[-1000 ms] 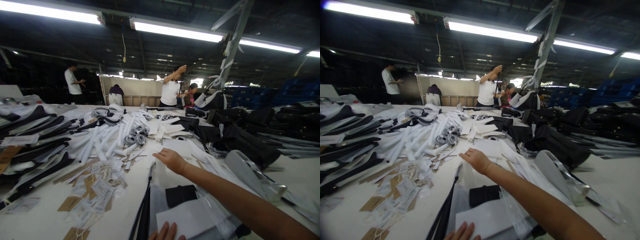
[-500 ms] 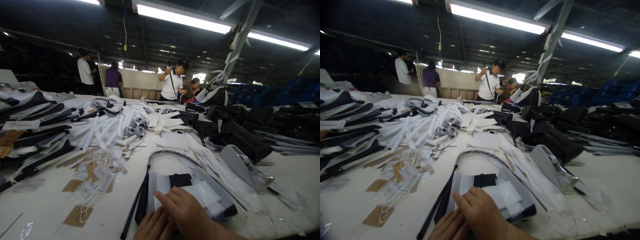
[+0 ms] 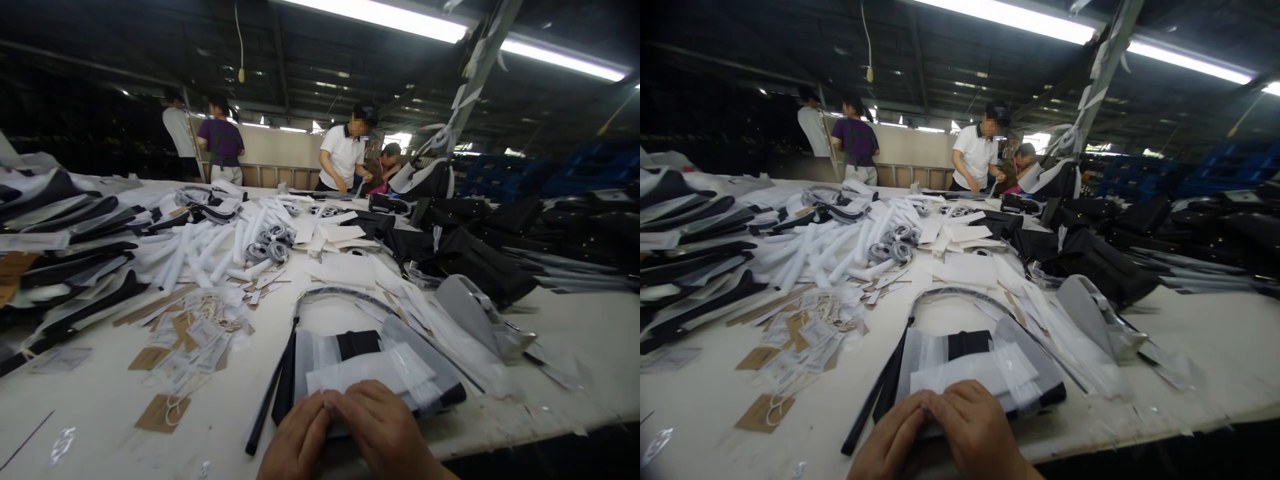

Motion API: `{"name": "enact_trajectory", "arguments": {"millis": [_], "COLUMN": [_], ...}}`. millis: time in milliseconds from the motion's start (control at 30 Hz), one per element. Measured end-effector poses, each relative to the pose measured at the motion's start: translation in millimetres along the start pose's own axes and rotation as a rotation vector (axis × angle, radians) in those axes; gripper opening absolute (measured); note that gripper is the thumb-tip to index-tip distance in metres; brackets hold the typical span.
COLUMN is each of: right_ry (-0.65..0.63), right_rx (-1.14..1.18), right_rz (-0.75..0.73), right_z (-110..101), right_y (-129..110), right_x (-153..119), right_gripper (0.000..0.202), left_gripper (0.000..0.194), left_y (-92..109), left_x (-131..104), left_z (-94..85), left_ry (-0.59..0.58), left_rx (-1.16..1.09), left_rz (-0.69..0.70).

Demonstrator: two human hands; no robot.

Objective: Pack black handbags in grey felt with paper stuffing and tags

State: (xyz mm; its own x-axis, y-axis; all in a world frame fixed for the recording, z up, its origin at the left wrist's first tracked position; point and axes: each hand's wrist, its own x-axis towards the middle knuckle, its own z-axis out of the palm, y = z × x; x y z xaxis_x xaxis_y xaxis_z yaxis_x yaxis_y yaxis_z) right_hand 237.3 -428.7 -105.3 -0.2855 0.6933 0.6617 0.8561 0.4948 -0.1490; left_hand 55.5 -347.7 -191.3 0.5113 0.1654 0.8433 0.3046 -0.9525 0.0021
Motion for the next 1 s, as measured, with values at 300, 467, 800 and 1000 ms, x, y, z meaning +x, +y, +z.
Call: {"name": "enact_trajectory", "arguments": {"millis": [300,467,800,1000], "right_ry": [-0.002,-0.019,-0.131,-0.392], "right_rx": [-0.051,-0.026,0.135,-0.026], "right_rz": [-0.123,-0.154,-0.131,0.224], "right_z": [-12,-16,-28,-21], "right_y": [-8,-16,-8,59], "right_x": [-3,-4,-2,35], "right_gripper": [0.031,0.029,0.02,0.036], "left_gripper": [0.032,0.029,0.035,0.04], "left_y": [7,12,11,10], "left_x": [7,16,13,17], "left_z": [-9.9,-12.3,-11.5,-10.1], "left_ry": [-0.028,-0.033,-0.096,-0.085], "left_rx": [-0.062,-0.092,-0.103,-0.017], "left_rz": [-0.11,-0.161,-0.019,0.022]}}
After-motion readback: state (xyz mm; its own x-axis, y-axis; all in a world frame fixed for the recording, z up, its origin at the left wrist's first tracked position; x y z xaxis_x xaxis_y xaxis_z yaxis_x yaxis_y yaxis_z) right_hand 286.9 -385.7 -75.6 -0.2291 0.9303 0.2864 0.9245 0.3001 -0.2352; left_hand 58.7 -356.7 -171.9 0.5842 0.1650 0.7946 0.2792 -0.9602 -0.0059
